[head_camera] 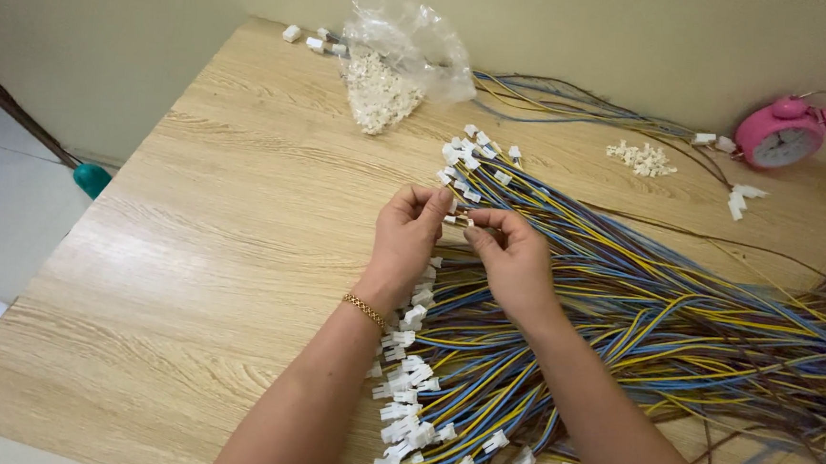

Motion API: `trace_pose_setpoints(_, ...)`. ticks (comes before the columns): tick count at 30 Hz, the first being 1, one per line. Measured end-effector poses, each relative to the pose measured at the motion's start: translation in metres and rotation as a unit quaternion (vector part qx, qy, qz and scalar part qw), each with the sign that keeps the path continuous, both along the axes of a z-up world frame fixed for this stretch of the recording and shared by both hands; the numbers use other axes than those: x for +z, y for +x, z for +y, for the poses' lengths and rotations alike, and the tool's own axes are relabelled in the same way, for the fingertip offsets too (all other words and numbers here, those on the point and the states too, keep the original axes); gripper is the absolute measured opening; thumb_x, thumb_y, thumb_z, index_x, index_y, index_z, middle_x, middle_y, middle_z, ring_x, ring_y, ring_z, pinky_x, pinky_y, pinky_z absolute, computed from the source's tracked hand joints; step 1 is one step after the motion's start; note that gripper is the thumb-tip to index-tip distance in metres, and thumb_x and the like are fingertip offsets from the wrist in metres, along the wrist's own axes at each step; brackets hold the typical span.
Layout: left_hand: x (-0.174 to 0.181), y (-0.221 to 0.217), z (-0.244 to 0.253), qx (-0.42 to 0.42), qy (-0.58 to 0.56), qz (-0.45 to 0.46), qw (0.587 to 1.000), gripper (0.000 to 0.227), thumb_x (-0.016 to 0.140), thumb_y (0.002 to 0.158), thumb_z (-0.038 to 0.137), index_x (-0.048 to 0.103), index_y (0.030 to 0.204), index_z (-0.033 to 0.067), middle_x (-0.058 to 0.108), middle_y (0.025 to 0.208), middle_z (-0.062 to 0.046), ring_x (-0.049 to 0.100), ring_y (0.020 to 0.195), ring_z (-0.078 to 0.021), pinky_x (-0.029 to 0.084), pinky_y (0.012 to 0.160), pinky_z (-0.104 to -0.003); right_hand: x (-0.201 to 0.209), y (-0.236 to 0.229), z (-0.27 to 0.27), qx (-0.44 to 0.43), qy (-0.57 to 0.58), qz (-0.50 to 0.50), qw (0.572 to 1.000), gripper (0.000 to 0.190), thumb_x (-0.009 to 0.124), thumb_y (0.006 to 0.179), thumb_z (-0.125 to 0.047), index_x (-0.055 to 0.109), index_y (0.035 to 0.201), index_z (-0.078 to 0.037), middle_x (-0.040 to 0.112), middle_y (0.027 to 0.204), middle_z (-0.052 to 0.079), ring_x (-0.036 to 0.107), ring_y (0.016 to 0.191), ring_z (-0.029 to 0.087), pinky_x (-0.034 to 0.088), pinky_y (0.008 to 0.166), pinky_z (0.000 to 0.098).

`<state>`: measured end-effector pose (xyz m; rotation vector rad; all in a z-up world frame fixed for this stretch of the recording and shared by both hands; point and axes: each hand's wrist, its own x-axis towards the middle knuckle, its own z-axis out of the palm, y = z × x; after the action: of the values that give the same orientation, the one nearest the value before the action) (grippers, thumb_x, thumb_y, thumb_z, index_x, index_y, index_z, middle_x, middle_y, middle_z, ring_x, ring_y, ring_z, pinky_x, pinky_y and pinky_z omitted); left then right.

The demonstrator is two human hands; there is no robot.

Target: Attach small white plastic connectors to the ends of multi-colored electrical wires.

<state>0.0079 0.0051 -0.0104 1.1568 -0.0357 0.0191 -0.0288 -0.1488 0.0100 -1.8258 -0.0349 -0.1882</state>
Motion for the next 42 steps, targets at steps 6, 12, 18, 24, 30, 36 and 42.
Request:
trace_pose_setpoints(6, -0.003, 0.001, -0.001, -0.018, 0.035, -0.037, 0.999, 0.021, 0.072, 0.098, 0.025, 0.067, 0.098, 0.0053, 0.062, 0.076, 0.003, 0.051, 0.063, -0.0044, 0.043, 0.054, -0.021, -0.016, 0.010, -0.007, -0.021, 0.127, 0.032, 0.991, 0.022, 0.071, 0.094, -0.008, 0.071, 0.114, -0.001, 0.070, 0.094, 0.000, 0.062, 0.082, 0.006, 0.053, 0.075, 0.0216)
trace_pose_setpoints(12, 0.011, -0.009, 0.000, -0.069, 0.009, 0.004, 0.998, 0.015, 0.070, 0.097, 0.020, 0.067, 0.102, 0.0060, 0.071, 0.090, -0.001, 0.064, 0.071, -0.0069, 0.052, 0.060, -0.022, -0.023, 0.016, -0.017, -0.024, 0.270, 0.120, 0.955, 0.018, 0.070, 0.096, -0.014, 0.070, 0.112, -0.005, 0.068, 0.091, -0.002, 0.057, 0.073, 0.008, 0.047, 0.066, 0.0231)
trace_pose_setpoints(18, 0.005, -0.006, 0.000, -0.071, 0.051, -0.012, 0.996, 0.013, 0.069, 0.098, 0.018, 0.066, 0.100, 0.0063, 0.069, 0.087, 0.000, 0.065, 0.070, -0.0081, 0.052, 0.059, -0.022, -0.016, 0.012, -0.011, 0.042, 0.386, 0.114, 0.914, 0.012, 0.070, 0.096, -0.012, 0.067, 0.105, -0.005, 0.063, 0.081, -0.001, 0.055, 0.067, 0.010, 0.047, 0.062, 0.0248)
trace_pose_setpoints(24, 0.004, -0.005, 0.002, -0.050, 0.014, 0.014, 0.999, 0.014, 0.068, 0.100, 0.021, 0.064, 0.099, 0.0077, 0.062, 0.074, 0.001, 0.053, 0.061, -0.0054, 0.044, 0.053, -0.021, -0.011, 0.006, -0.005, 0.029, 0.276, 0.096, 0.956, 0.015, 0.069, 0.097, -0.013, 0.067, 0.107, -0.002, 0.061, 0.078, 0.000, 0.054, 0.066, 0.009, 0.044, 0.059, 0.0236)
trace_pose_setpoints(30, -0.010, 0.004, -0.002, -0.011, 0.014, 0.001, 1.000, 0.015, 0.067, 0.100, 0.022, 0.062, 0.099, 0.0082, 0.052, 0.067, 0.004, 0.042, 0.054, -0.0046, 0.033, 0.046, -0.022, 0.008, 0.001, -0.016, 0.024, 0.068, 0.002, 0.997, 0.017, 0.070, 0.095, -0.009, 0.070, 0.111, -0.002, 0.069, 0.089, -0.002, 0.059, 0.076, 0.004, 0.050, 0.066, 0.0202)
trace_pose_setpoints(36, -0.018, 0.010, -0.009, -0.005, 0.022, -0.087, 0.996, 0.011, 0.067, 0.100, 0.014, 0.062, 0.101, 0.0035, 0.071, 0.091, -0.001, 0.064, 0.083, -0.0058, 0.054, 0.076, -0.022, 0.041, -0.016, -0.008, -0.027, -0.008, -0.045, 0.999, 0.019, 0.069, 0.097, -0.011, 0.069, 0.113, -0.002, 0.072, 0.086, 0.002, 0.059, 0.067, 0.008, 0.049, 0.059, 0.0235)
trace_pose_setpoints(42, -0.014, 0.008, -0.007, -0.011, 0.028, -0.086, 0.996, 0.010, 0.066, 0.100, 0.013, 0.062, 0.101, 0.0041, 0.071, 0.092, -0.002, 0.063, 0.084, -0.0066, 0.054, 0.078, -0.022, 0.043, -0.010, -0.012, -0.030, -0.141, -0.141, 0.979, 0.016, 0.072, 0.096, -0.010, 0.071, 0.110, -0.002, 0.076, 0.098, 0.005, 0.069, 0.085, 0.010, 0.055, 0.076, 0.0242)
